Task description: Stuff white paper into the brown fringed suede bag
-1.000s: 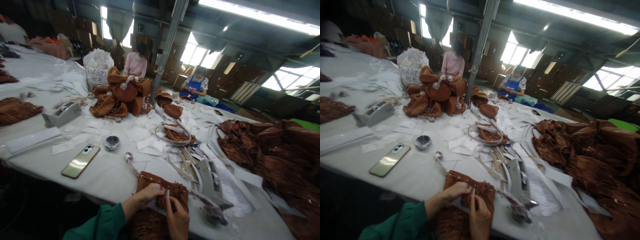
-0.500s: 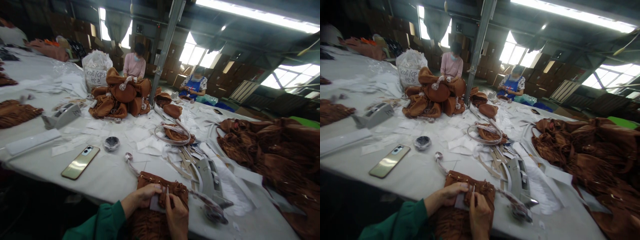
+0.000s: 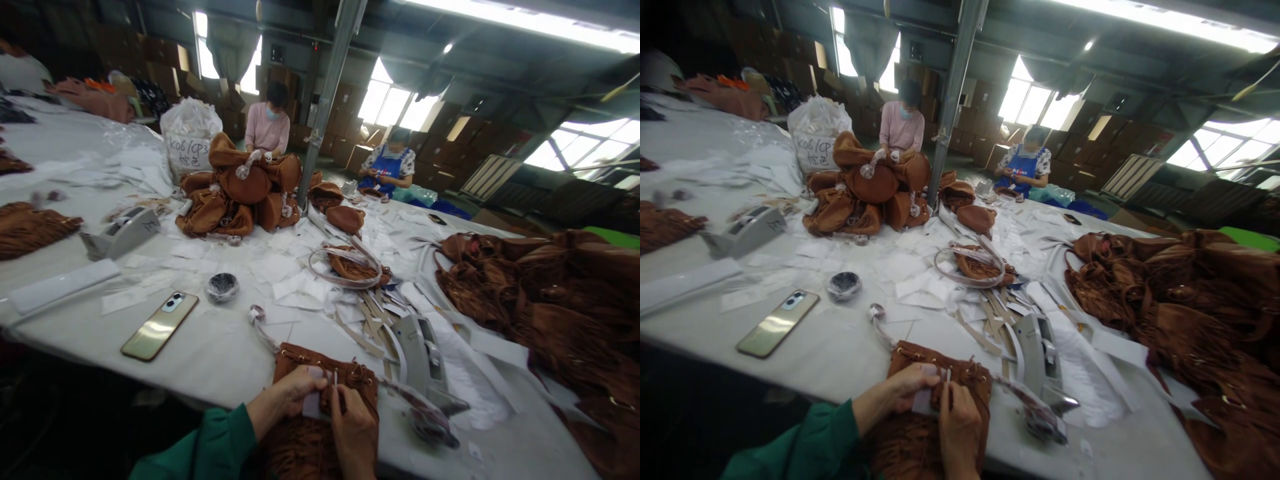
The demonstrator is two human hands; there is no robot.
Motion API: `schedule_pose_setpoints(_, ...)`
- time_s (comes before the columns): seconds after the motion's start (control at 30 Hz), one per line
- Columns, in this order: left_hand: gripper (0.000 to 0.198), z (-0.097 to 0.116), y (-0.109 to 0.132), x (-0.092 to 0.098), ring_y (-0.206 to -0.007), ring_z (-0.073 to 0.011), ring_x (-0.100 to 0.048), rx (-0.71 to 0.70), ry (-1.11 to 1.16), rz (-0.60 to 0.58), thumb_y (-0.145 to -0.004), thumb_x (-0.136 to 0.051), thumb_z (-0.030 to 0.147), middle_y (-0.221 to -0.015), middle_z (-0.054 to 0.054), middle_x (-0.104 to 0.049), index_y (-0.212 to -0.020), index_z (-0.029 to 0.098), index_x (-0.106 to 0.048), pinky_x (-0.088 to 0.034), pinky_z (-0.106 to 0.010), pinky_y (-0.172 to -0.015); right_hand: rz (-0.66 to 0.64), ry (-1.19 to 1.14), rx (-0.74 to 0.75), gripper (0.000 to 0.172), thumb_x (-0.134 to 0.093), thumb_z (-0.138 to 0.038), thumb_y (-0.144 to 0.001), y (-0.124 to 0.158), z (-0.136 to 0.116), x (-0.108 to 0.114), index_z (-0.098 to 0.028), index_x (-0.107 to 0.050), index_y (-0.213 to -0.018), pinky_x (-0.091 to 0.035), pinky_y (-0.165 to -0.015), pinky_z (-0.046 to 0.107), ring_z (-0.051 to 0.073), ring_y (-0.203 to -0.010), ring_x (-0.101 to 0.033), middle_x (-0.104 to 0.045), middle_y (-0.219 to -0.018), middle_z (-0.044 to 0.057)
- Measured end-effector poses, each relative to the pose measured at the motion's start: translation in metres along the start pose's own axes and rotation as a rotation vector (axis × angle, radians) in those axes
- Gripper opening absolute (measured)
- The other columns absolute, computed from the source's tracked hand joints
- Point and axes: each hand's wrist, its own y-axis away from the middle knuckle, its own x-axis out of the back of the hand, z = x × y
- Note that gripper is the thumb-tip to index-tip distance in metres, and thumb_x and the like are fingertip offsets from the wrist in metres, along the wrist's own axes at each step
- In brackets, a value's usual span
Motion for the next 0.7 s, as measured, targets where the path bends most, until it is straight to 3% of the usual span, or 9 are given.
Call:
schedule_pose_setpoints(0.3,0.012,-0.013,-0.006,0.001,-0.051,-0.0113,-0.046,-0.196,-0.282,0.161,-0.061,-0.066,0.019,-0.053,0.004,-0.052,-0.06,0.015,-0.055,-0.035,-0.025,-0.054,0.028,0.123,0.23,0.035,-0.036,-0.025,-0.099,0.002,-0.003,0.005,-0.018,-0.061,-0.075,-0.04,-0.061,0.026,0.014,-0.059,-0.057,-0.058,-0.062,0.002)
schedule_pose_setpoints(0.5,0.013,-0.021,-0.01,0.007,-0.056,-0.0108,-0.039,-0.324,-0.474,0.26,-0.064,-0.06,0.014,-0.056,0.005,-0.045,-0.058,0.017,-0.049,-0.03,-0.024,-0.055,-0.008,0.129,0.264,0.033,-0.036,-0.021,-0.099,0.005,-0.001,0.003,-0.017,-0.062,-0.079,-0.042,-0.059,0.026,0.014,-0.06,-0.057,-0.058,-0.064,0.003)
schedule_pose_setpoints(0.7,0.021,-0.024,-0.005,0.007,-0.062,-0.0129,-0.039,-0.407,-0.587,0.273,-0.08,-0.05,0.025,-0.061,0.004,-0.044,-0.06,0.019,-0.045,-0.03,-0.027,-0.06,0.0,0.044,0.269,0.035,-0.034,-0.023,-0.099,0.006,-0.004,0.001,-0.018,-0.064,-0.083,-0.044,-0.058,0.024,0.014,-0.059,-0.057,-0.058,-0.066,0.003)
